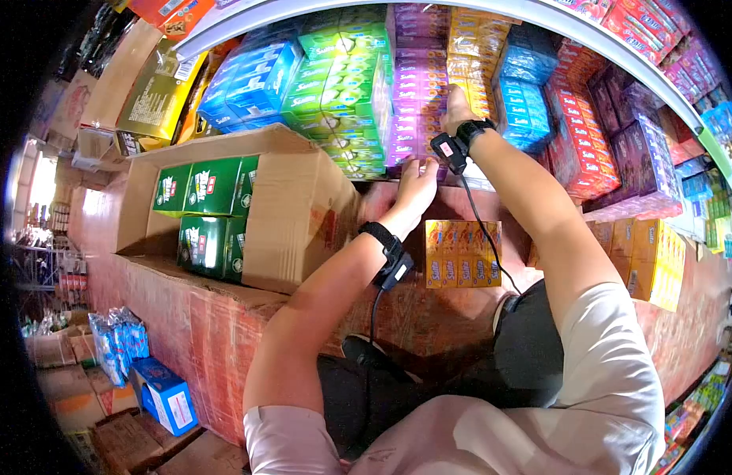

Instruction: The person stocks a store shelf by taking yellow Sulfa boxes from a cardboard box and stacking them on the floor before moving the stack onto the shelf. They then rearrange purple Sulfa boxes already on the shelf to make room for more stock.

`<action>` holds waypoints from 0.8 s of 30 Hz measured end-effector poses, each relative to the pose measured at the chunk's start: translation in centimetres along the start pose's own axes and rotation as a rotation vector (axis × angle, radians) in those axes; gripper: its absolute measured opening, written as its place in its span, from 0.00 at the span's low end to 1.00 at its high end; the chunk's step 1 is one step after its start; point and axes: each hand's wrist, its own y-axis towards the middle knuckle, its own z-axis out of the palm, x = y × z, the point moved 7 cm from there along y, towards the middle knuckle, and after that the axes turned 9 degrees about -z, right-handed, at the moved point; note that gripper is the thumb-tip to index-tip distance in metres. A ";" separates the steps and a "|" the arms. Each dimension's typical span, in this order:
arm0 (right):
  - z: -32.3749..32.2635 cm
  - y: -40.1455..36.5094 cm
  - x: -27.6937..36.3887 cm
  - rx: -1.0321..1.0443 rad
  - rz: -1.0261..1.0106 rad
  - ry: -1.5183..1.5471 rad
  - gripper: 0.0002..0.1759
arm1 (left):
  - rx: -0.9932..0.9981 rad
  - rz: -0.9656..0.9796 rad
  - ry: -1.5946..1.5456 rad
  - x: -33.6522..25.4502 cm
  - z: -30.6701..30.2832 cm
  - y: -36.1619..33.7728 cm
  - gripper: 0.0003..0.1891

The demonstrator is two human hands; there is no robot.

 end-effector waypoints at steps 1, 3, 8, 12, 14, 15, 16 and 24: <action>0.4 0.5 0.0 0.065 -0.013 0.051 0.41 | 0.001 0.015 0.026 -0.2 0.0 -0.1 0.29; 0.6 1.4 -0.6 0.161 -0.008 0.118 0.41 | -0.067 0.032 0.053 -0.4 0.1 -0.4 0.29; 0.0 2.0 -0.9 0.198 -0.073 -0.231 0.42 | -0.074 0.101 0.036 0.0 0.3 0.1 0.24; -0.7 1.1 0.2 0.211 -0.024 -0.418 0.39 | -0.067 0.131 -0.012 0.3 0.4 0.5 0.19; -1.2 1.0 0.5 0.238 -0.007 -0.481 0.28 | -0.066 0.106 -0.025 0.6 0.4 0.5 0.18; -1.5 0.9 0.7 0.250 0.001 -0.513 0.23 | -0.068 0.136 -0.022 0.5 0.3 0.5 0.18; -1.4 0.3 1.0 0.284 0.002 -0.517 0.21 | -0.070 0.166 -0.021 0.2 0.3 0.4 0.18; -4.0 -2.2 1.7 0.395 -0.009 -0.413 0.15 | -0.309 0.181 0.066 -0.6 -1.4 -1.6 0.16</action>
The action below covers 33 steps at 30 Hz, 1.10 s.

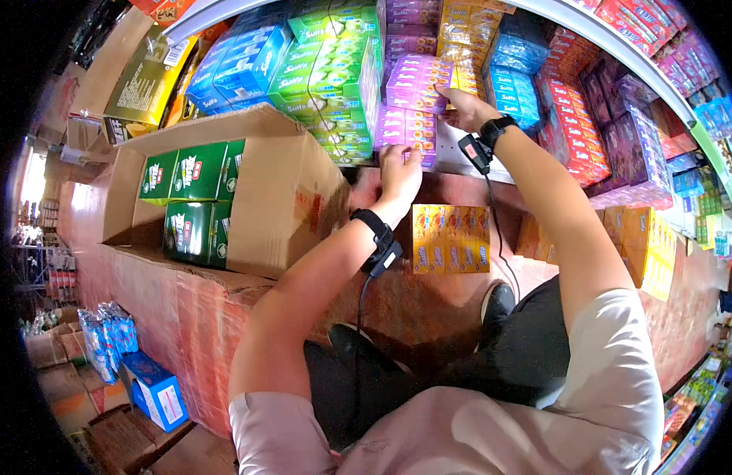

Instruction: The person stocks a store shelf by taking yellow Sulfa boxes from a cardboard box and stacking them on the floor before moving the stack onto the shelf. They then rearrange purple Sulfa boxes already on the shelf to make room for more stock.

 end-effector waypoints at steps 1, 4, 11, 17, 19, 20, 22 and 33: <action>-0.4 -0.5 -0.2 0.006 0.014 0.005 0.15 | -0.065 0.003 0.063 0.2 -0.3 0.2 0.16; -1.2 -2.4 -0.5 0.215 0.006 -0.051 0.18 | -0.017 -0.135 -0.068 2.8 0.3 1.4 0.15; -0.3 -5.9 -0.7 0.440 0.118 -0.756 0.43 | 0.160 -0.338 -0.138 4.8 0.3 0.3 0.16; 2.1 -2.2 -0.6 0.324 -0.201 -0.509 0.37 | 0.251 -0.326 -0.249 3.4 0.6 -0.4 0.17; 2.7 -1.4 -1.0 0.292 -0.230 -0.448 0.32 | 0.281 -0.331 -0.309 3.1 0.7 -0.3 0.18; 2.8 -1.2 -1.1 0.276 -0.240 -0.417 0.30 | 0.281 -0.348 -0.316 3.1 0.6 -0.4 0.17; 3.1 -0.7 -1.3 0.286 -0.311 -0.491 0.29 | 0.284 -0.340 -0.264 3.6 0.5 -0.2 0.16; 5.8 -3.7 -0.9 0.223 -0.061 0.153 0.29 | 0.359 -0.410 -0.209 4.5 1.3 1.8 0.12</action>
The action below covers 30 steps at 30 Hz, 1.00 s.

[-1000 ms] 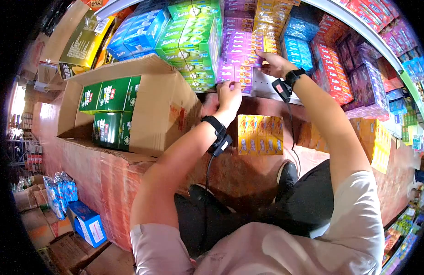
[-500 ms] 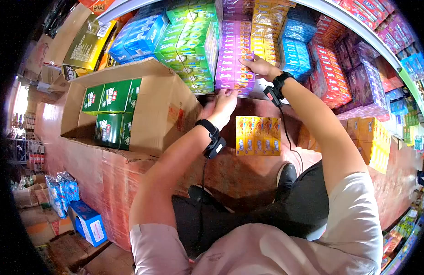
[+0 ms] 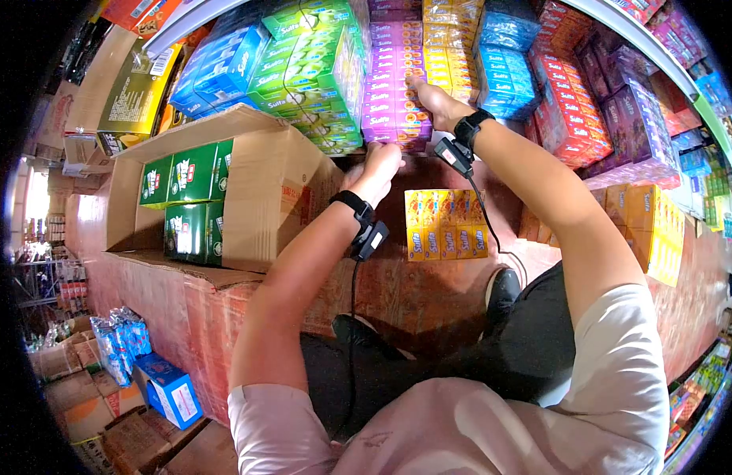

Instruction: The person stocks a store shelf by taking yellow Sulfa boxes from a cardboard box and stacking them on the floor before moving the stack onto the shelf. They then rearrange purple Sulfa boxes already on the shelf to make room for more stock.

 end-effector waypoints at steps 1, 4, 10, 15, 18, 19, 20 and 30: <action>0.0 0.0 0.0 -0.014 -0.007 0.025 0.28 | -0.031 -0.007 -0.019 0.3 0.0 0.2 0.12; -0.3 0.1 0.0 -0.080 -0.033 0.060 0.27 | 0.004 -0.006 0.018 0.7 -0.3 0.8 0.13; -1.6 -0.3 -0.5 -0.279 -0.064 -0.090 0.28 | 0.019 -0.010 0.108 2.2 -0.2 1.7 0.13; -4.6 4.9 -4.7 -0.316 -0.122 -0.225 0.30 | 0.016 0.021 0.104 1.2 -0.3 -0.1 0.17; -3.2 2.2 -3.3 -0.337 -0.153 -0.231 0.30 | 0.015 0.034 0.076 0.8 -0.6 -0.5 0.18; -3.5 2.5 -3.6 -0.338 -0.158 -0.243 0.30 | 0.012 0.027 0.057 0.9 -0.6 -0.5 0.18; -3.9 2.9 -4.0 -0.341 -0.162 -0.254 0.30 | 0.010 0.020 0.040 0.9 -0.6 -0.6 0.17; -2.0 -2.0 -1.1 -0.484 -0.177 -0.268 0.23 | 0.034 0.090 -0.028 0.8 -0.4 -0.8 0.11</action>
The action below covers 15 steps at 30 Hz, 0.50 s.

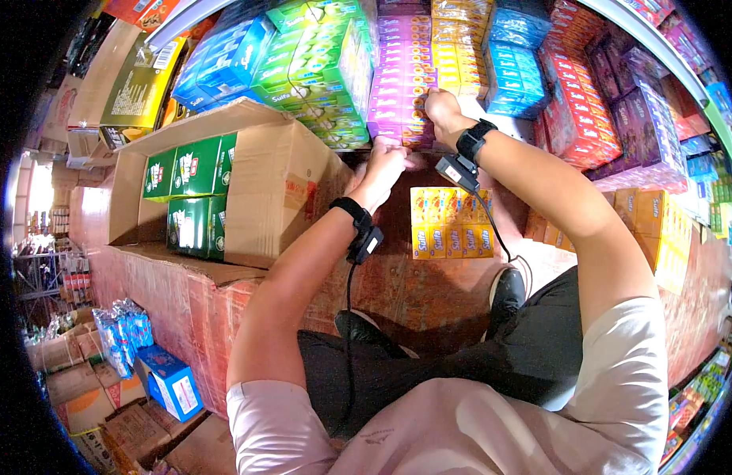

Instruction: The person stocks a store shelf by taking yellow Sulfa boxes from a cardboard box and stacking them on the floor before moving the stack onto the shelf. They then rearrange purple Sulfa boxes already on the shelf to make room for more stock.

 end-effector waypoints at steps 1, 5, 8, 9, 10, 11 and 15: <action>0.1 1.1 -1.0 -0.006 -0.031 -0.001 0.22 | 0.019 -0.012 -0.005 -0.1 -0.1 0.3 0.11; 0.5 4.7 -3.5 0.077 -0.082 0.057 0.22 | 0.094 -0.048 0.098 -1.1 0.1 0.2 0.12; 0.9 5.1 -3.4 0.112 -0.034 0.040 0.22 | 0.115 -0.059 0.117 -1.5 1.2 0.1 0.12; 1.0 5.2 -3.7 0.100 -0.020 0.015 0.22 | 0.126 -0.093 0.056 -1.6 1.6 0.3 0.12; 1.1 5.3 -4.1 0.086 -0.006 -0.008 0.22 | 0.138 -0.127 -0.003 -1.7 2.0 0.3 0.12; 1.2 5.5 -4.2 0.086 -0.018 -0.044 0.22 | 0.096 -0.165 -0.022 -1.8 2.1 0.3 0.11; 1.3 6.8 -5.7 0.069 -0.014 -0.089 0.22 | 0.012 -0.043 0.125 -2.8 2.1 0.1 0.10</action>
